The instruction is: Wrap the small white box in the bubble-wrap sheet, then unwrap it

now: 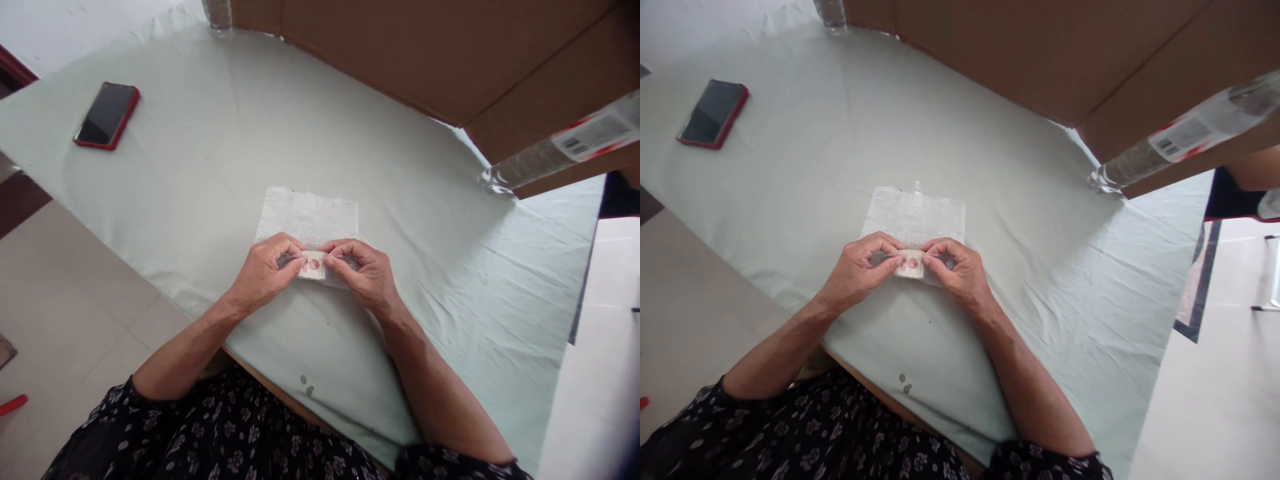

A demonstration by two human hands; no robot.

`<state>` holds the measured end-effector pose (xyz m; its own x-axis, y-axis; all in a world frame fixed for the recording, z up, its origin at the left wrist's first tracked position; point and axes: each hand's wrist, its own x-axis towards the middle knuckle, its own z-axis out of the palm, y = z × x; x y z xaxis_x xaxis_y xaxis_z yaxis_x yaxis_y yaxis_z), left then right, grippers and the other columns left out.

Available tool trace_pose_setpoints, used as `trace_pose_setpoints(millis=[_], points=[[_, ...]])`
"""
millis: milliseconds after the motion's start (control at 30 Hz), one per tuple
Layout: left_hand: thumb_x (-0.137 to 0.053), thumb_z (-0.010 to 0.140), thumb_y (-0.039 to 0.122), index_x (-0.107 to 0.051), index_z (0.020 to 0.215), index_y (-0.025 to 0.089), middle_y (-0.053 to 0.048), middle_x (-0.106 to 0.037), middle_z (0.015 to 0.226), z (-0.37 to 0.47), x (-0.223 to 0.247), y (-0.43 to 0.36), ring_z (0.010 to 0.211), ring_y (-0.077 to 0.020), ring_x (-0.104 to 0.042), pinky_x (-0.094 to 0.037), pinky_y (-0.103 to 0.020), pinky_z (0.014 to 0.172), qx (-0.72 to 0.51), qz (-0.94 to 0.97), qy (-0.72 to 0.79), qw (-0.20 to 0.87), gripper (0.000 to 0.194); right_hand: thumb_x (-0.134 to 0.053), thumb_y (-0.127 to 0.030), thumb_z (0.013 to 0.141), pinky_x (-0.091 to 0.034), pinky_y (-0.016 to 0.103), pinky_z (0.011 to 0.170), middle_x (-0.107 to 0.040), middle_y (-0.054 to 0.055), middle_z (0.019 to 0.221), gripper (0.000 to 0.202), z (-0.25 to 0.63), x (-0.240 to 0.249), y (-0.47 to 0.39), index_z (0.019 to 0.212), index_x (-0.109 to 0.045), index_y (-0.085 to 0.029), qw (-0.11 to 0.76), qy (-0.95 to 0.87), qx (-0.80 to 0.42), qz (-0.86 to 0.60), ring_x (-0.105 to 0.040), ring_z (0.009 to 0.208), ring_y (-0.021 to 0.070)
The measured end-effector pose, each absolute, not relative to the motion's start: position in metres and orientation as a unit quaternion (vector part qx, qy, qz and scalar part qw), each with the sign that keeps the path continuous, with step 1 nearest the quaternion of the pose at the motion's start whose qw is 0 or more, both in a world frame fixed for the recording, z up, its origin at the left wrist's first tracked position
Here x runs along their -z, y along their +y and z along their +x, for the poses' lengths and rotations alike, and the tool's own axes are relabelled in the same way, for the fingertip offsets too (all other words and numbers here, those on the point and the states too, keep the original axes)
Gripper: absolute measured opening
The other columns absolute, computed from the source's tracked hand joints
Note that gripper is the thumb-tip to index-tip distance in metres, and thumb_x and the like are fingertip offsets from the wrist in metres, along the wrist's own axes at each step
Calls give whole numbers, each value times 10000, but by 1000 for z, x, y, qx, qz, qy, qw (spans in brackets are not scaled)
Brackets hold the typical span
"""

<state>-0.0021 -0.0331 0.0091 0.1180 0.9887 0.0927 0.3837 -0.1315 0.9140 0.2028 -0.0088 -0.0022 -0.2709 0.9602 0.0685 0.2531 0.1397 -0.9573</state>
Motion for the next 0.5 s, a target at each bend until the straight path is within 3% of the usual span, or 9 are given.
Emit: trace_pose_setpoints(millis=[300,500], points=[[-659,842,194,-645,796,183,-12,-725,879,-3,-10,-31,828,-149,-653,-474,-267,741,-380,615,546,423,49,-737,-321,812,-496,289,715,-754,34,901,153,205,2,-6,738,-668,-206,360,-634,-482,-486,-666,791,160],[-671,823,198,-657,898,197,12,-690,866,-3,-12,-29,815,-138,-623,-460,-250,707,-359,605,564,433,76,-742,-389,803,-456,287,646,-683,8,721,220,216,-3,1,716,-663,-202,306,-646,-453,-533,-586,673,147]])
